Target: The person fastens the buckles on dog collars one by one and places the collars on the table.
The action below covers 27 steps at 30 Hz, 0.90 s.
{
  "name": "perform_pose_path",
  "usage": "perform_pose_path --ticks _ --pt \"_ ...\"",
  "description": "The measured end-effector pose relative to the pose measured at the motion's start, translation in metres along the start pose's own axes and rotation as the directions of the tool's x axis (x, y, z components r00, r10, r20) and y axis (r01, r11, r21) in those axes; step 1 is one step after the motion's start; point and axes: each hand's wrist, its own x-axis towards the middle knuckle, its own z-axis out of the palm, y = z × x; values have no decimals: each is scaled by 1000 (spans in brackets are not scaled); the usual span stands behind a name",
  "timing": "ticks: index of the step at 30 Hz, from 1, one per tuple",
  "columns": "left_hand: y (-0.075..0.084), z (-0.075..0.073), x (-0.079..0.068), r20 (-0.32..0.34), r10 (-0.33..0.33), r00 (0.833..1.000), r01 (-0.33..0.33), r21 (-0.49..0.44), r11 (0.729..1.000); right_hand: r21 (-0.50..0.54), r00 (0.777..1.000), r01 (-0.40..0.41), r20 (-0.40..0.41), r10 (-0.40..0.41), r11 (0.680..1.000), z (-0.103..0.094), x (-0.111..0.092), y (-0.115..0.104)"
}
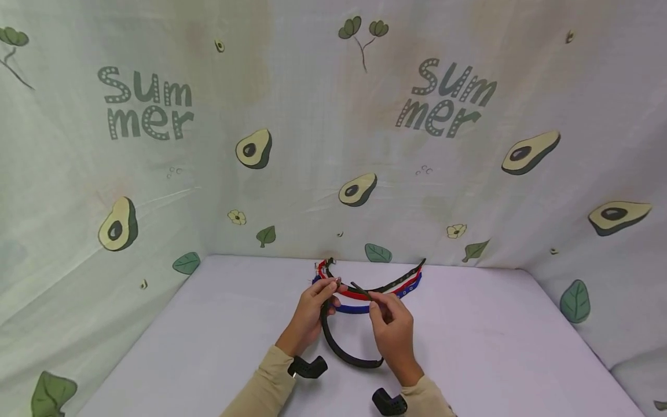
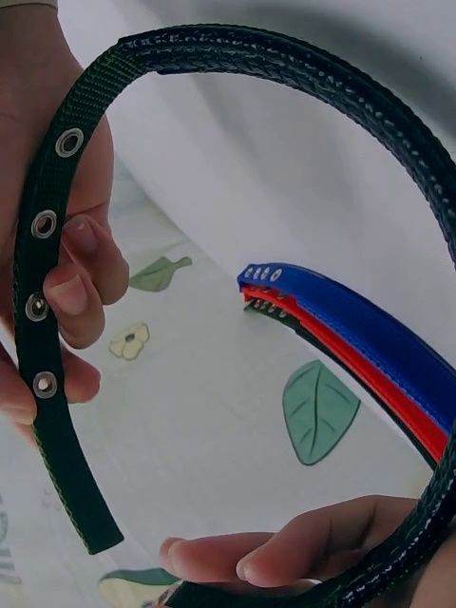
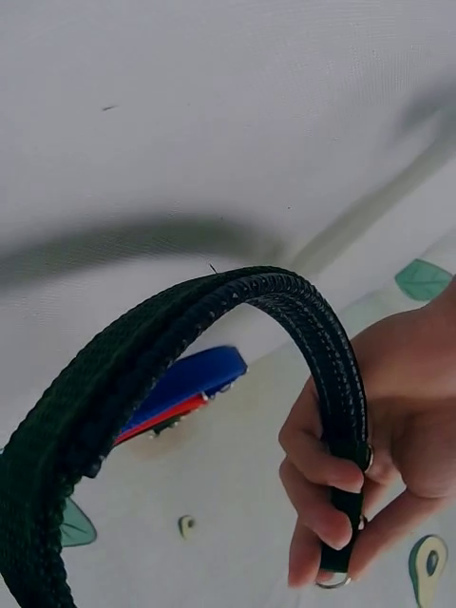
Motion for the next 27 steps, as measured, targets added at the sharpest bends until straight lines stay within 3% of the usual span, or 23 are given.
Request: perform_pose_path --ticks 7,11,15,20,27 --pt "5 2 1 24 36 999 -36 37 999 46 999 -44 17 43 998 1 1 -5" --pt "6 2 1 29 56 998 -59 90 994 42 999 -26 40 25 999 1 1 -10" --pt "10 3 2 80 89 993 -99 125 987 37 999 -14 44 12 999 2 4 -12" --pt "15 4 -1 135 93 987 -110 128 986 41 999 -37 35 35 998 4 2 -12" --pt "17 5 -5 144 92 985 -108 107 988 44 999 -18 27 17 999 3 2 -9"
